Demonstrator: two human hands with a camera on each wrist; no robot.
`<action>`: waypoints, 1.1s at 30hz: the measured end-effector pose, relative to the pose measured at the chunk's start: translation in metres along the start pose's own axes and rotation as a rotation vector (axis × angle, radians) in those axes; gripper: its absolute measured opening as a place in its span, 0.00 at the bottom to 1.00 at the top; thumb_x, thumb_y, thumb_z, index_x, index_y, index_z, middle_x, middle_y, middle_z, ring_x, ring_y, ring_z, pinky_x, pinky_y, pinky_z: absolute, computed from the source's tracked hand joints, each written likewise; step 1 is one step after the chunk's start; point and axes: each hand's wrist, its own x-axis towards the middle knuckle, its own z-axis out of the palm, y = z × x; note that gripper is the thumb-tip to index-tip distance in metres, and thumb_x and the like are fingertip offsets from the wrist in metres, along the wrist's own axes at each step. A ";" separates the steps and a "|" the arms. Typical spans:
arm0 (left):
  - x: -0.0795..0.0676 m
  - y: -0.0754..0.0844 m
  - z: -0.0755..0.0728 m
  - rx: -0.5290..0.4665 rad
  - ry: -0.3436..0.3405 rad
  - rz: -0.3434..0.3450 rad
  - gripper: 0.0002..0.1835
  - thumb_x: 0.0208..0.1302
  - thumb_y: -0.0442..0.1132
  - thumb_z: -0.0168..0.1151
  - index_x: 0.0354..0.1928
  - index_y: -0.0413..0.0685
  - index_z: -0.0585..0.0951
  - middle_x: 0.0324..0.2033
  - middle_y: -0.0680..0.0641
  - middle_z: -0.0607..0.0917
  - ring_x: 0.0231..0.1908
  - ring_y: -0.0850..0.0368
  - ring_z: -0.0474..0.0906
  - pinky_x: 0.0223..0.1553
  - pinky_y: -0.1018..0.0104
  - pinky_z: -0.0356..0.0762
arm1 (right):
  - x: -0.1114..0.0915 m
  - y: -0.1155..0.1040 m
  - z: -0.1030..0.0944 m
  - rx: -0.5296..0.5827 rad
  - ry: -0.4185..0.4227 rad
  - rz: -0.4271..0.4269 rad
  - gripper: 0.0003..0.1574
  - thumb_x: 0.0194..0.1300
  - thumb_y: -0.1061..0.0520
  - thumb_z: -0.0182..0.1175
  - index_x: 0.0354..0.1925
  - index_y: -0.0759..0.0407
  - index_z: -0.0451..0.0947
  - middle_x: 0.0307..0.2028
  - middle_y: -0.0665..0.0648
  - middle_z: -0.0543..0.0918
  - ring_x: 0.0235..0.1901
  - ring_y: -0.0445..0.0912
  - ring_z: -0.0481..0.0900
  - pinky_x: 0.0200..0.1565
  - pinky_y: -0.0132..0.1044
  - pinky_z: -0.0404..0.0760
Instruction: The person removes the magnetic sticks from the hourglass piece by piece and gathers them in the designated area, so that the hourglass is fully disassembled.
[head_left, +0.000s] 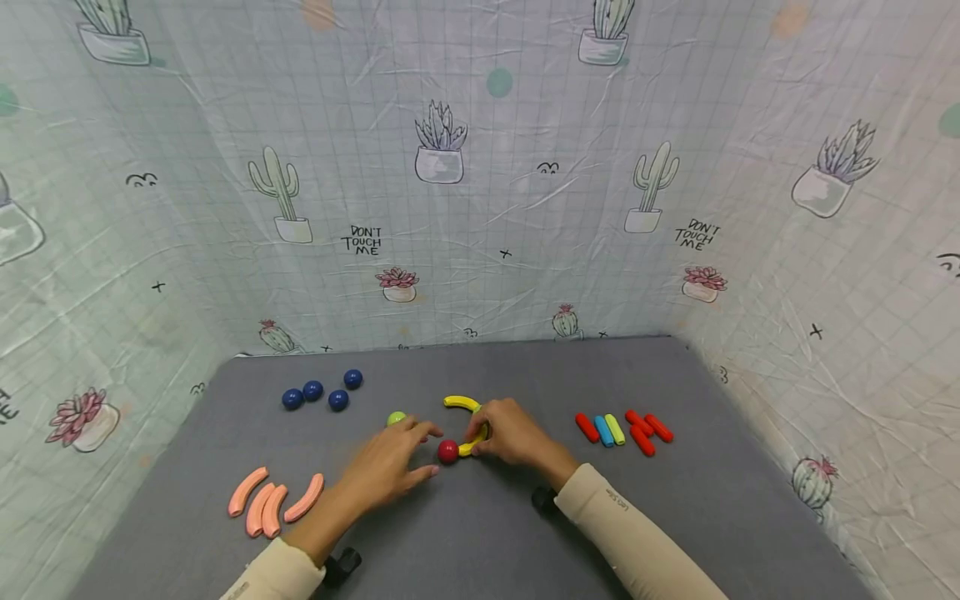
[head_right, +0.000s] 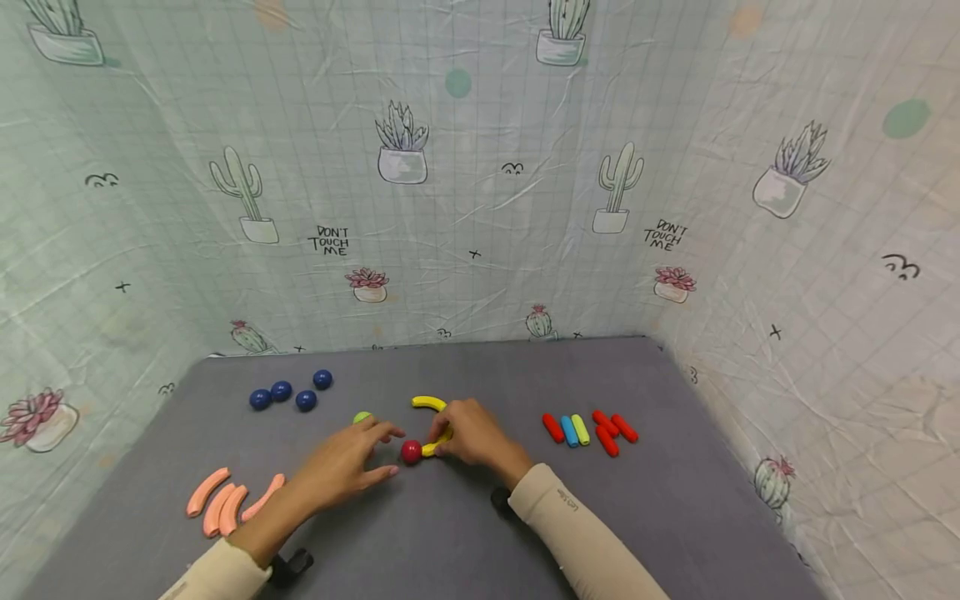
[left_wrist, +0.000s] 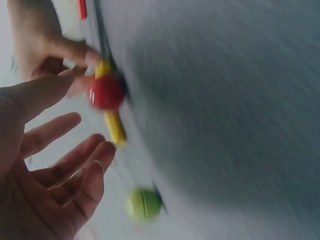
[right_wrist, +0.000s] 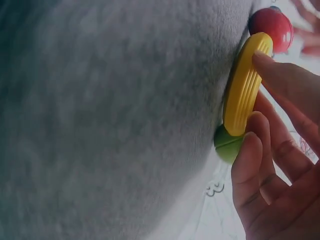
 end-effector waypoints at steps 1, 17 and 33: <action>0.005 0.003 0.004 -0.001 -0.003 0.024 0.24 0.64 0.48 0.78 0.60 0.53 0.84 0.48 0.48 0.85 0.45 0.53 0.83 0.46 0.50 0.83 | 0.000 0.000 0.000 -0.009 0.000 0.002 0.08 0.58 0.56 0.81 0.37 0.47 0.93 0.37 0.44 0.91 0.37 0.41 0.86 0.39 0.29 0.80; 0.036 -0.006 0.023 0.031 0.061 -0.043 0.15 0.59 0.42 0.82 0.36 0.50 0.81 0.32 0.50 0.77 0.31 0.56 0.73 0.32 0.58 0.74 | -0.001 -0.008 0.005 0.003 0.018 0.034 0.06 0.58 0.53 0.81 0.35 0.45 0.94 0.33 0.42 0.91 0.31 0.33 0.81 0.35 0.30 0.79; 0.041 -0.075 -0.012 0.138 0.094 -0.288 0.16 0.64 0.50 0.77 0.46 0.51 0.84 0.36 0.45 0.81 0.29 0.50 0.75 0.26 0.56 0.70 | -0.002 -0.007 0.006 0.031 0.015 0.040 0.06 0.58 0.54 0.81 0.35 0.44 0.93 0.34 0.41 0.91 0.34 0.35 0.83 0.38 0.30 0.80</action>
